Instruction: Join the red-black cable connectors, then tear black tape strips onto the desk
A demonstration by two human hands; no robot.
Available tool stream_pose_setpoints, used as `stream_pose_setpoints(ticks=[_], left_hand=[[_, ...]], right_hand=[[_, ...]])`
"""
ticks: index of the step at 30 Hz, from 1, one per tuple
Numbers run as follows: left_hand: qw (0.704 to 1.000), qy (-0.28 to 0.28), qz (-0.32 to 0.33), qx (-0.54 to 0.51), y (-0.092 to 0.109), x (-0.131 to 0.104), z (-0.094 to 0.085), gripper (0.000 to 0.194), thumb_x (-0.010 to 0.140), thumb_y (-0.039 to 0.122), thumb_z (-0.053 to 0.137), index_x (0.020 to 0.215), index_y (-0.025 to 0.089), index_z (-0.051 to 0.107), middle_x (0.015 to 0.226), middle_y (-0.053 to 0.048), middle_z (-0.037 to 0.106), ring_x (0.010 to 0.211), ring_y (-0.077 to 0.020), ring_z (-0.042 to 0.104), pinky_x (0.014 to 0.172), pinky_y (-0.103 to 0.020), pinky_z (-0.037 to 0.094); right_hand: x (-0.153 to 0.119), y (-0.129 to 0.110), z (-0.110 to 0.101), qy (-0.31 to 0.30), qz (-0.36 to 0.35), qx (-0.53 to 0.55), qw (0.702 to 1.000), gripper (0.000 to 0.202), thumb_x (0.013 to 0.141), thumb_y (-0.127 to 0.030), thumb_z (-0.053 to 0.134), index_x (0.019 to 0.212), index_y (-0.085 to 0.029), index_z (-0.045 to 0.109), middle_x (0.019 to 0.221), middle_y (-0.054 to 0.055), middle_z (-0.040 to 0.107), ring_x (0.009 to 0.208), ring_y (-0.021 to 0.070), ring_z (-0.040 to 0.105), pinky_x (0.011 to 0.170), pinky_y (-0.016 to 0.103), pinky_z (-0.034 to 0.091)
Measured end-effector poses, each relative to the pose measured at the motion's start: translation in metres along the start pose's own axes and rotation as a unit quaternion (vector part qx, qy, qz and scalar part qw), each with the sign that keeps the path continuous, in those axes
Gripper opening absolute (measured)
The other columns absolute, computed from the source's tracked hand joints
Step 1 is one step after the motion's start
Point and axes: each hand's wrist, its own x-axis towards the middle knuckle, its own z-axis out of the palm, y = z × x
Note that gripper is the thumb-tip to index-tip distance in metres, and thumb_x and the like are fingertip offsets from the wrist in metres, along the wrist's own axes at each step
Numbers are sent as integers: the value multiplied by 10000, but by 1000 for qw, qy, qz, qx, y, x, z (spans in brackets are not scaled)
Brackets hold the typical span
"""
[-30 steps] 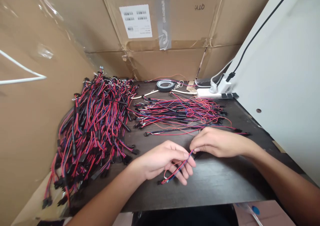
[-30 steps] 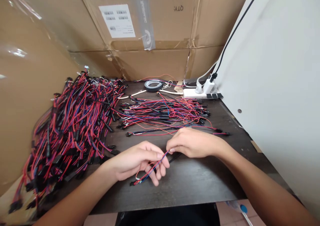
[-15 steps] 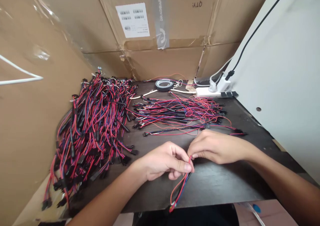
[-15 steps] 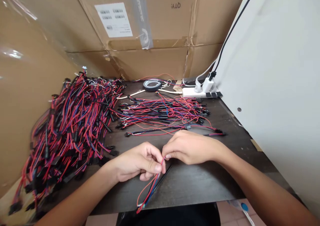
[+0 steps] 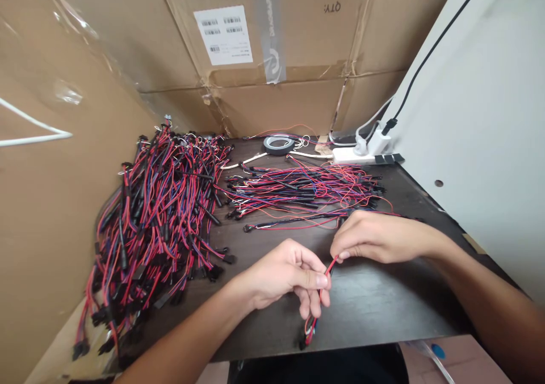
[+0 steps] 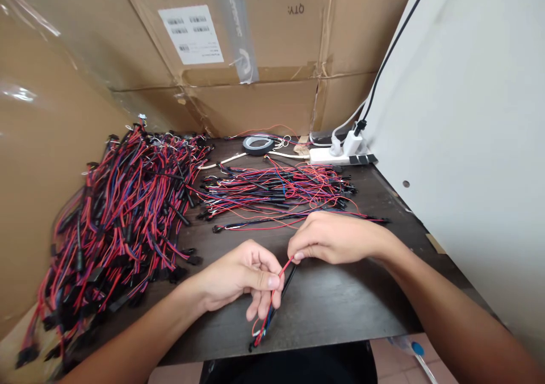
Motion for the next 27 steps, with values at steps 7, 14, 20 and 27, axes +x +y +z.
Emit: stream_pose_setpoints(ticks=[7, 14, 20, 27], left_hand=[[998, 3, -6, 60, 3, -4, -3, 279, 688, 335, 751, 700, 75, 649, 635, -67, 678, 322, -67, 485, 255, -142, 311], [995, 3, 9, 103, 7, -6, -5, 204, 666, 279, 751, 664, 85, 689, 621, -52, 666, 404, -34, 440, 360, -137, 261], [991, 49, 0, 125, 10, -8, -5, 194, 660, 279, 735, 693, 91, 704, 555, -21, 620, 386, -29, 351, 358, -156, 186], [990, 66, -34, 117, 14, -9, -3, 242, 607, 185, 652, 820, 82, 707, 506, -2, 598, 336, -25, 324, 307, -131, 163]], right_hand=[[-4, 3, -5, -1, -1, 12, 1000, 346, 1007, -273, 415, 886, -106, 693, 763, 73, 683, 701, 123, 621, 669, 214, 443], [-4, 6, -3, 6, -2, 34, 999, 321, 993, -278, 453, 888, -97, 696, 769, 77, 692, 705, 123, 633, 687, 209, 454], [-3, 6, 1, 4, 27, -7, 1000, 277, 985, -229, 455, 875, -126, 687, 782, 53, 693, 720, 129, 620, 705, 222, 433], [2, 4, 7, -30, 55, -12, 998, 270, 954, -143, 430, 828, -132, 669, 633, 10, 587, 592, 115, 524, 612, 223, 385]])
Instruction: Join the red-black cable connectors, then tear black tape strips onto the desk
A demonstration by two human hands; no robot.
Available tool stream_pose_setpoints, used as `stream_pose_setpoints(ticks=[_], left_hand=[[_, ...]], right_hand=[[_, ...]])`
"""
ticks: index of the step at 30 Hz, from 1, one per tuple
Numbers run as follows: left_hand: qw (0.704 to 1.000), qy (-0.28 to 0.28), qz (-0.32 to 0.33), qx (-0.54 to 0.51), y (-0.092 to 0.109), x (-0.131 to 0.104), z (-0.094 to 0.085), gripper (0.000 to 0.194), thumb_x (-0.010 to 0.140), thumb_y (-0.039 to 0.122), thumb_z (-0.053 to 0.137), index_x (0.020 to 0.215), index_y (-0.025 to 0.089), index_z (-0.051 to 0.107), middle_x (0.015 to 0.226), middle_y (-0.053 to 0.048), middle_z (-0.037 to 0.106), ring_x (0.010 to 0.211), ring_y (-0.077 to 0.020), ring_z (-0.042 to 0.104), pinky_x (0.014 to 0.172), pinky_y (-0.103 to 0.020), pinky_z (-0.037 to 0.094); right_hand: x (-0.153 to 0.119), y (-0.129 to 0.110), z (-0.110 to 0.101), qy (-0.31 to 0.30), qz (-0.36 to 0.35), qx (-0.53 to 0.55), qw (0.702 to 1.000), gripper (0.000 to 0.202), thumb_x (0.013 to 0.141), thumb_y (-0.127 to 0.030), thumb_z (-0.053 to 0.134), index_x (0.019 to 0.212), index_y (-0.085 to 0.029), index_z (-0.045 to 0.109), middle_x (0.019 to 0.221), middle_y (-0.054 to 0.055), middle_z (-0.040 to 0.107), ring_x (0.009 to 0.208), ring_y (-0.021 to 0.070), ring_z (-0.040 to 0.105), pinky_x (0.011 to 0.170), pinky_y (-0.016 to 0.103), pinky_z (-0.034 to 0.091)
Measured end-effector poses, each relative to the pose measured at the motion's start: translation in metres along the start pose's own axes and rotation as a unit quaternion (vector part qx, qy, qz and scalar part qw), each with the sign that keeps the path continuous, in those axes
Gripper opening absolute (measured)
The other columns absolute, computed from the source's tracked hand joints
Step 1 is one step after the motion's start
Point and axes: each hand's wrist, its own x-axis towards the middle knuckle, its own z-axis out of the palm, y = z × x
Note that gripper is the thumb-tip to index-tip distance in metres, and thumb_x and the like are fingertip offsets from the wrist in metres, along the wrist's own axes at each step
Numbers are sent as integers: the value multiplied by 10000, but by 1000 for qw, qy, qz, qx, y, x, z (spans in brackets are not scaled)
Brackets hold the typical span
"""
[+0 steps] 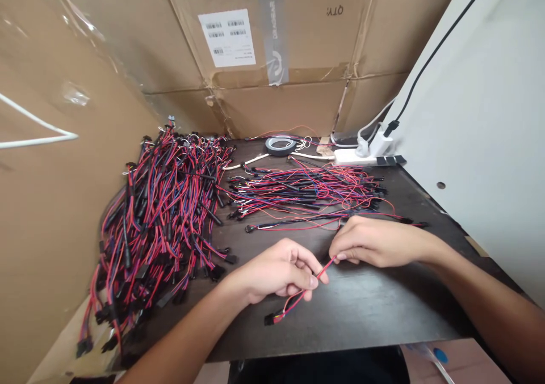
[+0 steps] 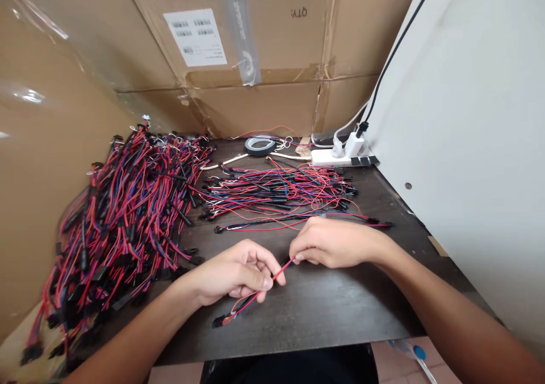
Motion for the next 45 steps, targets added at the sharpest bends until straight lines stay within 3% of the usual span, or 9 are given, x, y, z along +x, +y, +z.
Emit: stream_pose_setpoints(ticks=[8, 14, 21, 25, 31, 37, 40, 42, 45], left_hand=[[999, -11, -13, -41, -1, 1, 5, 155, 567, 188, 637, 688, 91, 635, 644, -81, 687, 290, -57, 435, 231, -128, 297], [999, -9, 2, -44, -2, 2, 4, 157, 596, 172, 614, 723, 86, 648, 528, -15, 607, 303, -65, 455, 243, -115, 329], [999, 13, 14, -45, -4, 4, 4, 161, 648, 228, 641, 724, 87, 653, 507, -3, 582, 287, -52, 397, 225, -119, 255], [998, 57, 15, 23, -4, 3, 7, 131, 643, 199, 588, 687, 92, 651, 481, 0, 582, 257, -27, 300, 238, -127, 200], [992, 96, 6, 77, -4, 2, 9, 127, 677, 205, 557, 670, 113, 643, 456, 32, 540, 260, -42, 315, 247, -139, 210], [992, 97, 2, 82, -4, 2, 7, 124, 655, 191, 554, 651, 111, 649, 445, 36, 523, 268, -42, 312, 250, -138, 210], [992, 97, 3, 84, -4, 2, 7, 122, 650, 194, 553, 646, 112, 643, 444, 36, 522, 270, -42, 312, 250, -138, 207], [992, 97, 2, 84, -4, 2, 6, 120, 656, 195, 555, 648, 113, 643, 445, 37, 523, 271, -42, 313, 250, -139, 204], [992, 97, 0, 83, -4, 2, 6, 113, 666, 173, 556, 641, 108, 646, 436, 37, 518, 275, -37, 313, 258, -134, 200]], right_hand=[[2, -4, -2, -12, -9, 26, 1000, 277, 929, -102, 433, 736, -128, 631, 592, -9, 522, 569, 103, 484, 591, 211, 362], [3, 1, 0, -4, -6, 16, 1000, 276, 930, -104, 427, 778, -120, 657, 603, -1, 536, 566, 106, 481, 591, 217, 367], [3, 3, 0, -4, 1, 15, 1000, 284, 944, -134, 427, 818, -116, 680, 607, 9, 562, 565, 106, 500, 605, 212, 386], [4, 4, -1, -15, -2, 24, 1000, 292, 946, -140, 430, 782, -120, 671, 613, 8, 562, 567, 102, 502, 605, 209, 385], [5, 6, 1, -19, 12, 28, 999, 274, 950, -156, 450, 843, -110, 698, 641, 24, 605, 592, 114, 544, 631, 222, 413], [4, 1, 1, 10, 18, 12, 1000, 191, 920, -182, 534, 933, -137, 719, 827, 59, 704, 744, 143, 633, 713, 247, 451], [0, -1, -6, 100, 5, -14, 995, 190, 925, -221, 537, 960, -148, 709, 903, 58, 719, 810, 148, 653, 757, 257, 470], [-7, 5, -16, 231, 31, -53, 971, 189, 923, -255, 539, 956, -164, 701, 909, 56, 724, 818, 157, 659, 765, 273, 485], [-28, 31, -36, 455, 130, -140, 870, 148, 887, -263, 560, 904, -192, 688, 855, 53, 715, 765, 184, 655, 728, 310, 501]])
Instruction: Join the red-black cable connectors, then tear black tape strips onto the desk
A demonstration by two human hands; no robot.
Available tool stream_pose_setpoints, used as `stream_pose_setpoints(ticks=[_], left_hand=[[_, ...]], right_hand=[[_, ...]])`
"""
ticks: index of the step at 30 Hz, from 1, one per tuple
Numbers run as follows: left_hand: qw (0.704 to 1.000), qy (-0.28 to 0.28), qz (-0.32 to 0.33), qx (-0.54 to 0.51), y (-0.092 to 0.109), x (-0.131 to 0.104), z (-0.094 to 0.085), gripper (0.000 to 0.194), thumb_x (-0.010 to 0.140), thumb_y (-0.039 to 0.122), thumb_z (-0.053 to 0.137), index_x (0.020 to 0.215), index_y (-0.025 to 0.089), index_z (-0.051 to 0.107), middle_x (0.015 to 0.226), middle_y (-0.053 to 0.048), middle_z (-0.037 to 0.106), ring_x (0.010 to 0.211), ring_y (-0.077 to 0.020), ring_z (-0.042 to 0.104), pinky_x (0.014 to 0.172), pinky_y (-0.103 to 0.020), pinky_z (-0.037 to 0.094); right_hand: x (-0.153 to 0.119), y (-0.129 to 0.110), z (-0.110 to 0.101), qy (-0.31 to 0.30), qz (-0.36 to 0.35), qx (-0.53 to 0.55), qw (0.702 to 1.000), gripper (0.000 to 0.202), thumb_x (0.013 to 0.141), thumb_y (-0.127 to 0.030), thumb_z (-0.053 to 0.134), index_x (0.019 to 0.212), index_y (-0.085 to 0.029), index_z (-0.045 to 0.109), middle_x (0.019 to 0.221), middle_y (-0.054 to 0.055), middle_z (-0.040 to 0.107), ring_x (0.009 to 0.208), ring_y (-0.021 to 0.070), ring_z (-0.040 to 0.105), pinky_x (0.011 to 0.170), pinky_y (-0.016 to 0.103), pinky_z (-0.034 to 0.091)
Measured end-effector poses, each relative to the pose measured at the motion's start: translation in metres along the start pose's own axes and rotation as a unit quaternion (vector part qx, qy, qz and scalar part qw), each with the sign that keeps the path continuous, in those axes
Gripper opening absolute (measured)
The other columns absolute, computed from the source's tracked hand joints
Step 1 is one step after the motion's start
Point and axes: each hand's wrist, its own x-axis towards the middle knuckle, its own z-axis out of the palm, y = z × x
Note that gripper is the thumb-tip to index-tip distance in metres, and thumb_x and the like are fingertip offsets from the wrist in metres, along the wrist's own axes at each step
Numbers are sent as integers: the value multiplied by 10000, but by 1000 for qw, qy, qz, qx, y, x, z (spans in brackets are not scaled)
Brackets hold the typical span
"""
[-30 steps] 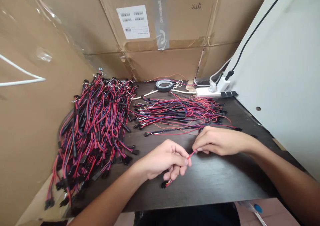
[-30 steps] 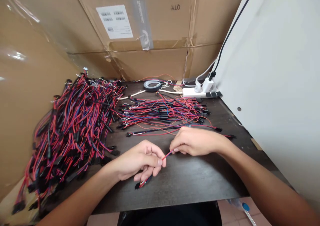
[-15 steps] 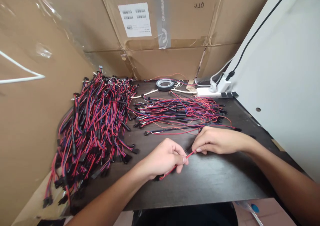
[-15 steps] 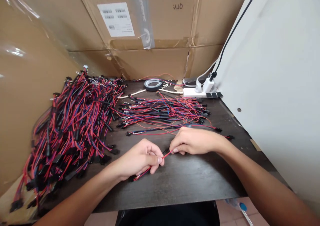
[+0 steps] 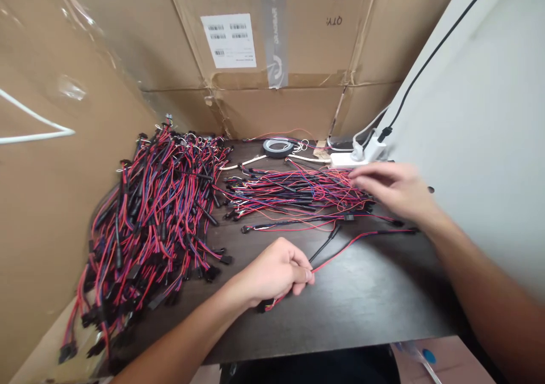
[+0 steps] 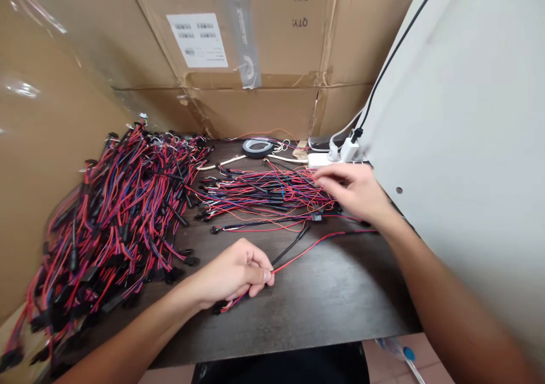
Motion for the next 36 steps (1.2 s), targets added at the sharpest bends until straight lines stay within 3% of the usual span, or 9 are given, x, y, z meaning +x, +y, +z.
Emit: stream_pose_setpoints(ticks=[2, 3, 6, 9, 17, 23, 30, 33, 36], left_hand=[[1000, -2, -1, -4, 0, 0, 0, 113, 664, 143, 546, 632, 103, 647, 429, 36, 516, 276, -34, 310, 263, -132, 194], [1000, -5, -1, -6, 1, 0, 0, 114, 663, 134, 544, 631, 101, 648, 428, 35, 516, 275, -33, 306, 263, -134, 187], [1000, -16, -1, -11, 1, 0, 0, 118, 668, 122, 543, 633, 96, 652, 425, 35, 514, 270, -30, 291, 262, -138, 162], [1000, -20, -1, -13, 2, -1, -1, 117, 675, 113, 543, 635, 97, 652, 429, 35, 517, 270, -26, 287, 263, -138, 155], [999, -31, -5, -6, 2, -3, -1, 110, 690, 110, 565, 629, 97, 655, 430, 42, 512, 268, -22, 288, 267, -137, 158], [999, -34, 0, -1, 2, -4, -1, 112, 689, 105, 560, 624, 101, 652, 428, 46, 509, 271, -24, 290, 265, -136, 166], [999, -38, 9, -3, -1, -4, -3, 100, 668, 138, 571, 631, 102, 657, 435, 46, 511, 274, -22, 290, 269, -138, 158], [999, -38, 19, -1, -1, -3, -4, 104, 656, 172, 584, 638, 103, 660, 440, 43, 511, 279, -24, 292, 267, -135, 162], [999, -34, 25, 16, 0, -4, -6, 117, 653, 194, 579, 643, 108, 657, 442, 41, 507, 289, -30, 303, 272, -135, 180]], right_hand=[[3, 33, -10, 110, 17, -107, 988, 141, 854, -229, 544, 873, -188, 678, 846, 72, 702, 731, 204, 640, 705, 339, 503], [4, 50, -14, 123, 15, -164, 979, 153, 842, -213, 523, 858, -184, 672, 844, 84, 693, 711, 212, 629, 691, 354, 502], [4, 87, -17, 84, -18, -259, 962, 177, 787, -177, 505, 870, -170, 661, 964, 122, 667, 862, 265, 630, 750, 394, 511], [2, 100, -12, 59, -17, -312, 948, 230, 778, -153, 502, 945, -174, 659, 1082, 134, 627, 987, 291, 599, 756, 392, 506], [0, 103, -5, 4, -48, -383, 922, 241, 800, -122, 485, 962, -140, 662, 1048, 151, 620, 960, 296, 558, 798, 410, 475], [-1, 107, -1, 43, -26, -369, 928, 266, 892, -180, 399, 907, -156, 664, 1011, 158, 652, 932, 304, 554, 792, 429, 465], [3, 114, 1, 124, 28, -307, 943, 239, 873, -203, 388, 848, -185, 625, 820, 136, 660, 799, 293, 587, 734, 418, 482], [6, 101, -2, 159, 43, -284, 945, 188, 855, -214, 426, 841, -207, 613, 810, 117, 659, 769, 282, 599, 734, 421, 486], [7, 59, 2, 164, 32, -231, 959, 155, 870, -244, 460, 873, -217, 613, 867, 90, 676, 704, 227, 605, 698, 372, 500]])
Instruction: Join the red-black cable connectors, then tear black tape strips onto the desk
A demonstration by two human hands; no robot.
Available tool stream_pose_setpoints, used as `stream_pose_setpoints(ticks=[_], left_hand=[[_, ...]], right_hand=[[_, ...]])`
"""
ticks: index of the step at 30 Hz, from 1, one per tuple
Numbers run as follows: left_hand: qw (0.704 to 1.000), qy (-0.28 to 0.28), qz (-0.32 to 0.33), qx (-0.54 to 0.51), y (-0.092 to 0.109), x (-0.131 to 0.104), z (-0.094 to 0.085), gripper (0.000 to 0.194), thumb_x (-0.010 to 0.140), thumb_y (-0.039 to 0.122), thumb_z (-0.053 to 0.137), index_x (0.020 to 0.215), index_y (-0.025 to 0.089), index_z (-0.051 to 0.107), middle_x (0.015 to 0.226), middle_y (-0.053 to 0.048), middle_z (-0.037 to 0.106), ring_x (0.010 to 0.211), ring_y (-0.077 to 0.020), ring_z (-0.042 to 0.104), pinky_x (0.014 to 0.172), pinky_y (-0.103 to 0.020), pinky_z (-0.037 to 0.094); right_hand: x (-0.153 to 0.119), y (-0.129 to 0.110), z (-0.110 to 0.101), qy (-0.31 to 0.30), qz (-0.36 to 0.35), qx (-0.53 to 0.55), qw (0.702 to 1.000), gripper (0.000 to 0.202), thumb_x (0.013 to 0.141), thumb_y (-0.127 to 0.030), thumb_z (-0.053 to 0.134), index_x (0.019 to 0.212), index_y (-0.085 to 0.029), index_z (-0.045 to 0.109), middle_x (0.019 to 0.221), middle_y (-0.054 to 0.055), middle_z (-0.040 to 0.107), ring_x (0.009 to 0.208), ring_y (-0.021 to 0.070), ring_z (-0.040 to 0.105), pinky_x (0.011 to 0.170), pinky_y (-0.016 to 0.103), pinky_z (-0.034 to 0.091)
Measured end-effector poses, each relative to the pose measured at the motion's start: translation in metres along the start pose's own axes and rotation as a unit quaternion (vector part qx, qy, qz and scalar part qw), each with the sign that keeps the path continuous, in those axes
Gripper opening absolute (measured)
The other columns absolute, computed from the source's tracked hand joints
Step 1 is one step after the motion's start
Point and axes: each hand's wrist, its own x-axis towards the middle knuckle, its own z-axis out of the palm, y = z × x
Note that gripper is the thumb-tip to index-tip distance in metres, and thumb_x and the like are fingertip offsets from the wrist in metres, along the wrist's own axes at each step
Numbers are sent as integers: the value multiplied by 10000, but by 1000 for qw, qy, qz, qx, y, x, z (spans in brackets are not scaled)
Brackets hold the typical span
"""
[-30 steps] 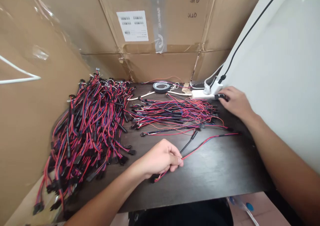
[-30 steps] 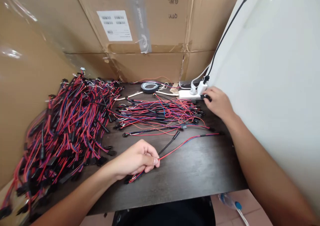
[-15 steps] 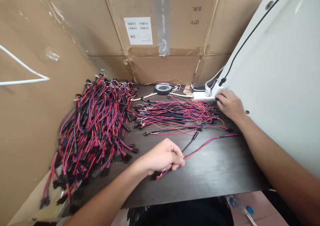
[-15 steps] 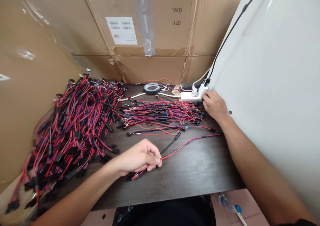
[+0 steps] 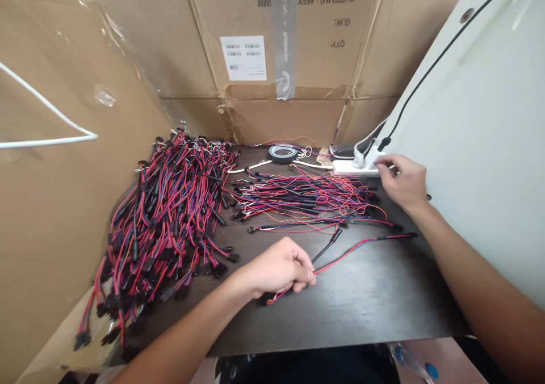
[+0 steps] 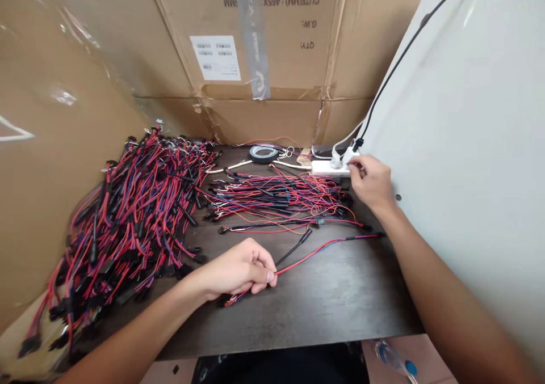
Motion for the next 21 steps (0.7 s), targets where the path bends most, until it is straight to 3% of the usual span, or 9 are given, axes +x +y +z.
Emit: stream_pose_setpoints(ticks=[2, 4, 8, 13, 17, 21], left_hand=[[1000, 0, 2, 20, 0, -1, -2, 127, 661, 213, 577, 653, 113, 655, 449, 43, 504, 296, -34, 310, 278, -136, 197], [999, 4, -1, 49, 1, -1, -6, 146, 672, 238, 574, 680, 120, 660, 466, 47, 509, 290, -40, 298, 272, -150, 209], [994, 34, 10, 99, 2, -2, -11, 167, 693, 233, 545, 717, 126, 671, 483, 51, 512, 285, -50, 272, 273, -177, 178], [992, 66, 45, 98, 4, 0, -12, 135, 692, 162, 550, 614, 105, 644, 457, 38, 490, 394, -50, 339, 397, -165, 229], [992, 72, 58, 89, 3, 1, -12, 132, 691, 152, 528, 614, 112, 628, 471, 33, 499, 417, -56, 358, 412, -164, 245], [996, 58, 22, 64, 4, -1, -14, 127, 674, 203, 516, 675, 129, 620, 492, 39, 526, 321, -54, 306, 313, -170, 204]], right_hand=[[-5, -41, -11, -27, 24, 141, 989, 122, 874, -268, 512, 896, -215, 619, 899, 81, 679, 723, 208, 620, 662, 337, 502], [-15, -85, -18, -97, 26, 261, 960, 97, 866, -265, 548, 899, -204, 616, 894, 72, 679, 773, 198, 633, 672, 311, 507], [-42, -146, -17, -287, -9, 346, 893, 80, 869, -234, 536, 867, -184, 599, 781, 34, 662, 663, 147, 600, 600, 260, 475], [-69, -157, -1, -380, 23, 370, 847, 128, 889, -142, 430, 873, -185, 549, 664, -4, 641, 573, 129, 584, 562, 242, 427], [-78, -156, 7, -376, 3, 364, 852, 169, 877, -88, 409, 872, -190, 543, 655, -19, 649, 574, 118, 597, 583, 228, 412], [-80, -158, 9, -361, 6, 360, 860, 164, 883, -88, 426, 860, -189, 552, 646, -23, 653, 564, 111, 595, 575, 216, 398]])
